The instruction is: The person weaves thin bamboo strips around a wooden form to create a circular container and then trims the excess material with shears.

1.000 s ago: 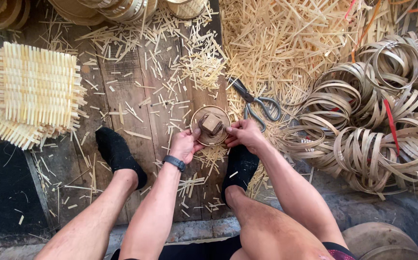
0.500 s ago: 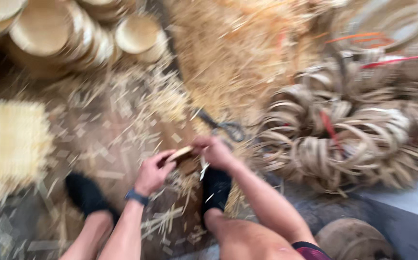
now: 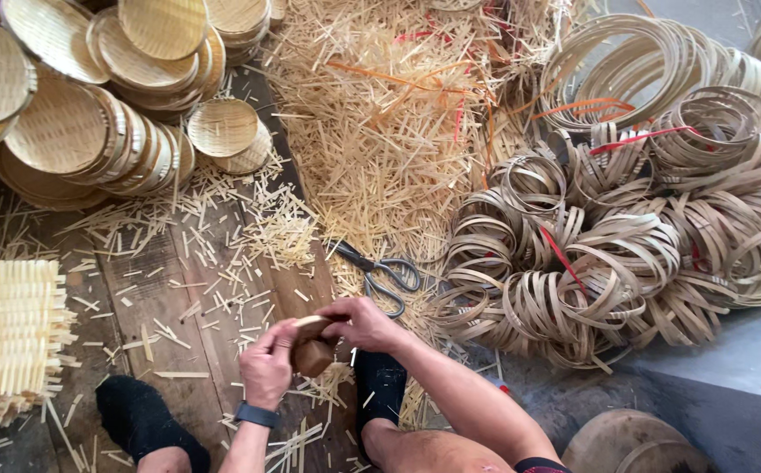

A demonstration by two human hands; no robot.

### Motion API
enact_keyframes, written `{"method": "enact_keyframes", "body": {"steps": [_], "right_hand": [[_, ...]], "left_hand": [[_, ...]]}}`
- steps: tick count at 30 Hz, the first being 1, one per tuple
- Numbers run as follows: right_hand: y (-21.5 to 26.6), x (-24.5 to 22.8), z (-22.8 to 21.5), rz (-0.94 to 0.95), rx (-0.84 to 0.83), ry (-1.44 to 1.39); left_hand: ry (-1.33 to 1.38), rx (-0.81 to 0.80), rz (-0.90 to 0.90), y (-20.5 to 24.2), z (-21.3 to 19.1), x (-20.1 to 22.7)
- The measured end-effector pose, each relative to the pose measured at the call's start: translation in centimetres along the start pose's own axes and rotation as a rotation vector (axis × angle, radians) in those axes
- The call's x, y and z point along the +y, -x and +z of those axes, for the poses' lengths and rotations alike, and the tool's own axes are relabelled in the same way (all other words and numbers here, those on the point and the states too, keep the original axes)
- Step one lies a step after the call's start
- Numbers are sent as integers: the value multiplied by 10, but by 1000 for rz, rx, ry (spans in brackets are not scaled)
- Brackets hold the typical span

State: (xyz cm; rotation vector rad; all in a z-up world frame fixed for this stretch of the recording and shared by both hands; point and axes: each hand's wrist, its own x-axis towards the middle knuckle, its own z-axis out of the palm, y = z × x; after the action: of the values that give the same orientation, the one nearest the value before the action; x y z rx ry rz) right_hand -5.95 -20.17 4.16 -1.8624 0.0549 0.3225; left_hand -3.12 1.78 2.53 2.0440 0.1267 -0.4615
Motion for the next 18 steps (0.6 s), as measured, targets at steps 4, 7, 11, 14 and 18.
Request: {"method": "enact_keyframes", "body": {"steps": [4,7,11,14,18], "right_hand": [[-1,23,17,240,67,-114],[-4,38,19,201,74,-112],[-3,23,22,117,225,39],[4,-5,26,241,157,184],[-4,-24,45,388,138,121]], "left_hand": [[57,3,82,-2,1,-12],[109,-5,82,-8,6,-20],[245,40,-120,-25,13,-34],[435,88,-191,-32,14,-37],[628,68,-119,-19,26,-16]]}}
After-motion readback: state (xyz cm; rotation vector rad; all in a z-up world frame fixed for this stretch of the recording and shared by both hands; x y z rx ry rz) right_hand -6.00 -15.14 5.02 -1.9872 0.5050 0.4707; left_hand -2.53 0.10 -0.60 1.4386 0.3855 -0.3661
